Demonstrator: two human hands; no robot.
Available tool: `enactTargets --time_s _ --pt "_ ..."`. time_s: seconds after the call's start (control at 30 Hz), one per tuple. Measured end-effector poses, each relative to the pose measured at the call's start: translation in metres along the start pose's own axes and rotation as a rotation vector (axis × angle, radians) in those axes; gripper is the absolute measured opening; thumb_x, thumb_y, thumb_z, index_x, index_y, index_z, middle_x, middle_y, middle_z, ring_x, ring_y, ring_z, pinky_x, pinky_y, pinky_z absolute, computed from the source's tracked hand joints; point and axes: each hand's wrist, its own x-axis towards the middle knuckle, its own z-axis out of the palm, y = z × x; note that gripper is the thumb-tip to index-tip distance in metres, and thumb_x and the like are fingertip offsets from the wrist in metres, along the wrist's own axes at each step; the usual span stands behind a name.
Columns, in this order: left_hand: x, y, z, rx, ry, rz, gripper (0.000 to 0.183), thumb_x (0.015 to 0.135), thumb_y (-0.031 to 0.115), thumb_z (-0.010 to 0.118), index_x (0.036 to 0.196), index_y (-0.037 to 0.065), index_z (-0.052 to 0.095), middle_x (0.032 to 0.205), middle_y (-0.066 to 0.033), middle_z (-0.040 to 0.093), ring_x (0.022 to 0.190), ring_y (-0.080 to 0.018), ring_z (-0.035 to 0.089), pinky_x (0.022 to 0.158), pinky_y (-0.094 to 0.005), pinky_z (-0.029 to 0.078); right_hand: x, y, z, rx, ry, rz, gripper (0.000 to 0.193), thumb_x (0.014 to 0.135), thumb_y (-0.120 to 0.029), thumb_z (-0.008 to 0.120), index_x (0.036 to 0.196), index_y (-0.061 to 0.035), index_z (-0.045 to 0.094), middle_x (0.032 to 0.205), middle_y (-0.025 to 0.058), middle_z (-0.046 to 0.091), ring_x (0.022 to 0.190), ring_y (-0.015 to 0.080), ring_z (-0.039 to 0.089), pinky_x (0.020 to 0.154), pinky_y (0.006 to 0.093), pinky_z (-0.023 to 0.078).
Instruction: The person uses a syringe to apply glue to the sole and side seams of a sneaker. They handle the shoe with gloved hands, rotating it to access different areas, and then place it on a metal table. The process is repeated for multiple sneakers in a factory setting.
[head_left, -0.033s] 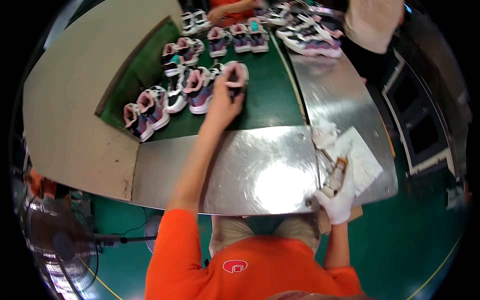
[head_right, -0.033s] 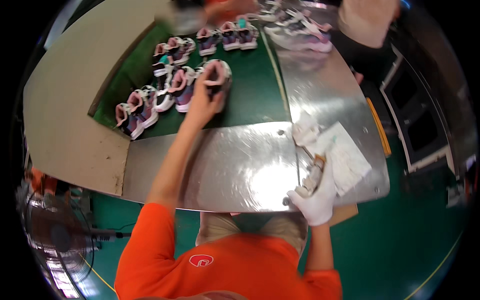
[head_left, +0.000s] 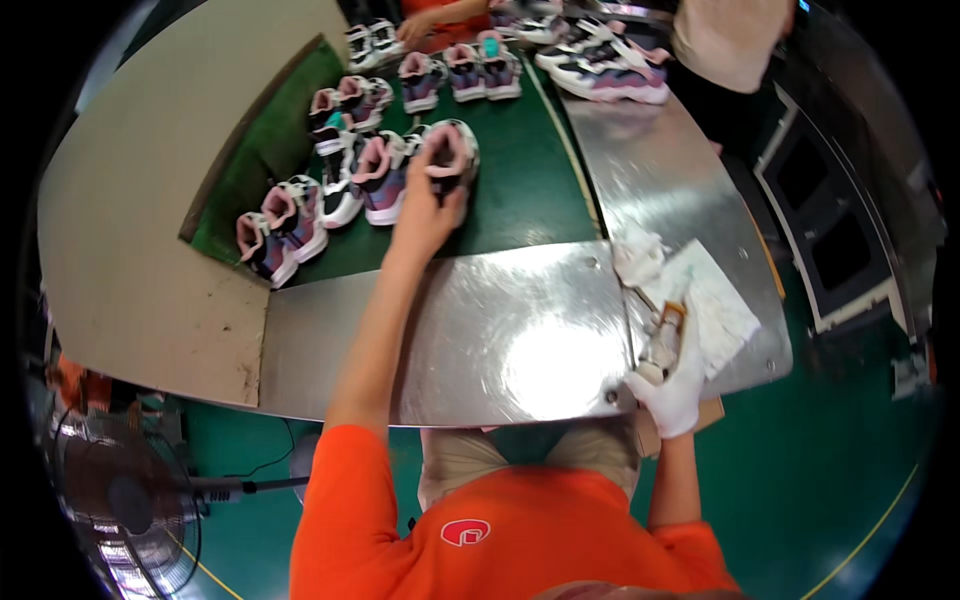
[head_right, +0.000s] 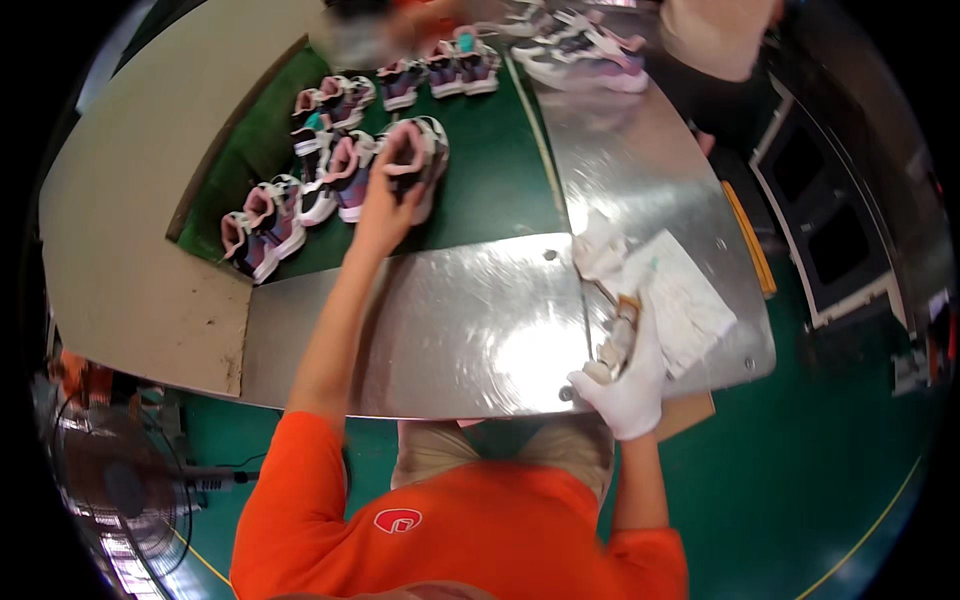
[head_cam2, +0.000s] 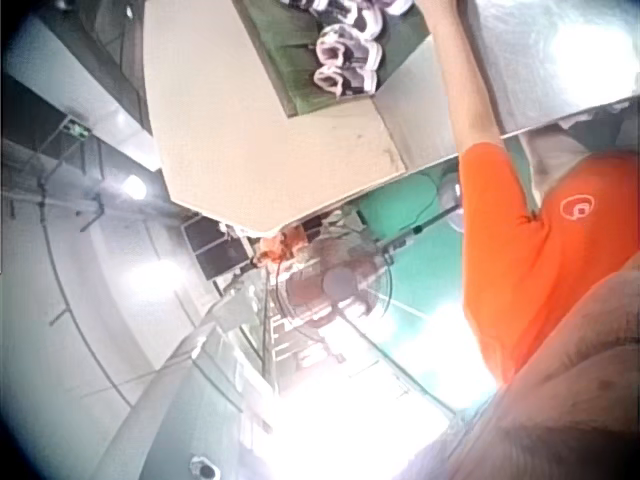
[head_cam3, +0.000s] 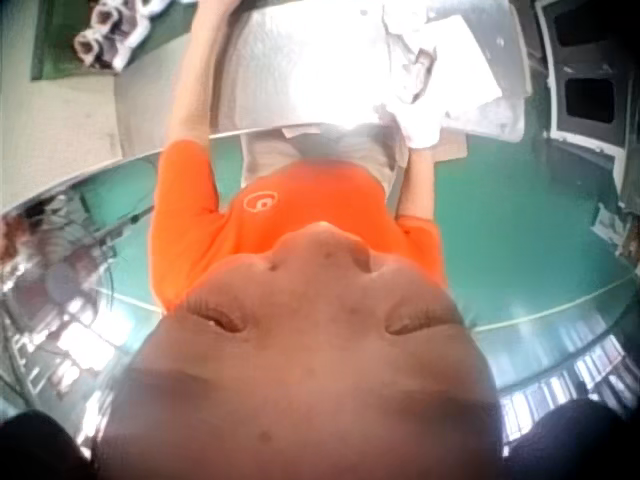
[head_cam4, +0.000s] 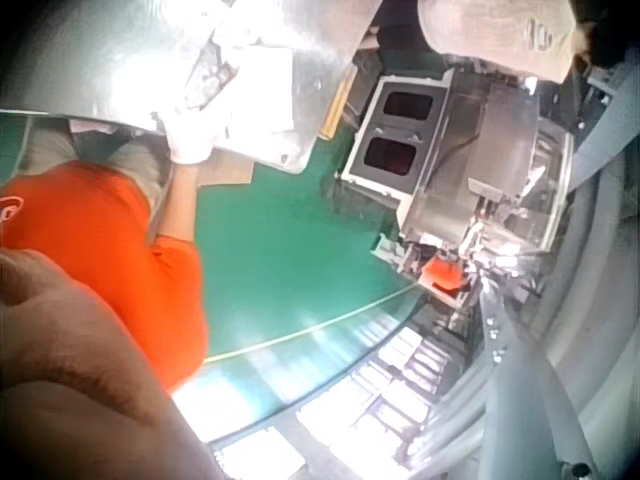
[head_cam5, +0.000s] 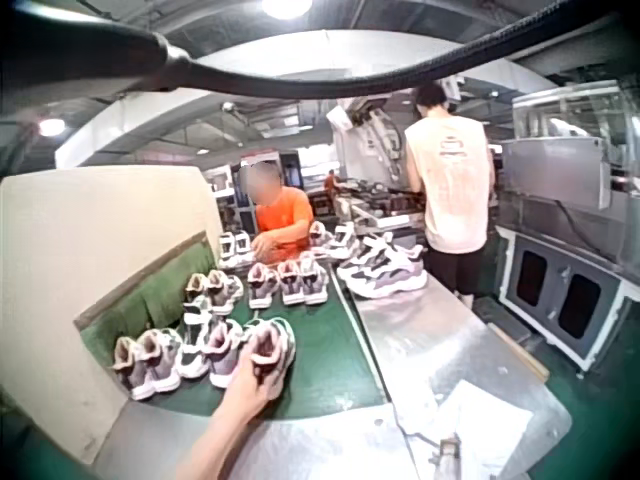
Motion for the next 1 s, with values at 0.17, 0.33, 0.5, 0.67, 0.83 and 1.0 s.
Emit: enactTargets --time_s 0.17,0.33,0.5,0.67,0.83,1.0 --pt "-0.022 -0.002 -0.032 0.216 0.118 -0.480 0.065 0.095 0.037 0.065 0.140 -0.004 0.044 0.119 -0.0287 0.067 0.113 -0.0408 0.067 0.097 -0.0436 0.052 0.003 0.012 -0.006 0.265 -0.091 0.037 0.111 0.058 -0.008 0.079 0.156 0.0030 0.029 0.127 0.0133 0.056 0.096 0.0197 0.058 0.091 0.0313 0.049" --pt "-0.017 0.078 -0.024 0.834 -0.452 -0.552 0.036 0.094 0.033 0.058 0.095 0.001 0.074 0.098 -0.0248 0.073 0.094 -0.0410 0.071 0.082 -0.0495 0.056 0.004 0.007 -0.007 0.622 -0.232 0.275 0.113 0.060 -0.010 0.076 0.161 -0.0051 0.024 0.133 0.0126 0.054 0.089 0.0128 0.059 0.077 0.0245 0.050" --pt "-0.030 0.144 0.046 0.088 -0.421 0.009 0.030 0.094 0.023 0.063 0.118 0.005 0.069 0.111 -0.0173 0.070 0.105 -0.0380 0.064 0.091 -0.0467 0.052 0.017 0.009 0.000 0.693 -0.230 0.205 0.110 0.067 -0.030 0.078 0.160 -0.0051 0.024 0.122 0.0151 0.059 0.082 0.0161 0.063 0.066 0.0239 0.053" --pt "-0.024 0.139 0.115 -0.126 -0.598 0.129 0.045 0.092 0.017 0.067 0.135 0.006 0.060 0.119 -0.0162 0.064 0.112 -0.0349 0.055 0.100 -0.0415 0.045 0.023 0.028 0.004 1.055 -0.262 0.086 0.089 0.082 -0.050 0.073 0.149 -0.0015 0.041 0.125 0.0194 0.058 0.081 0.0237 0.065 0.057 0.0333 0.058" --pt "-0.020 0.130 0.142 -0.181 -0.587 0.243 0.042 0.089 0.015 0.071 0.129 0.008 0.067 0.109 -0.0135 0.063 0.104 -0.0314 0.056 0.092 -0.0391 0.047 0.038 0.050 -0.009 1.506 -0.532 0.178 0.059 0.092 -0.049 0.066 0.134 -0.0106 0.053 0.121 0.0181 0.059 0.094 0.0319 0.064 0.072 0.0427 0.060" --pt "-0.021 0.132 0.144 -0.163 -0.557 0.295 0.032 0.084 0.007 0.073 0.116 0.006 0.071 0.110 -0.0115 0.064 0.103 -0.0309 0.058 0.090 -0.0389 0.048 0.046 0.054 -0.009 1.575 -0.358 0.121 0.061 0.092 -0.050 0.068 0.132 -0.0055 0.054 0.125 0.0213 0.059 0.103 0.0344 0.062 0.078 0.0468 0.058"
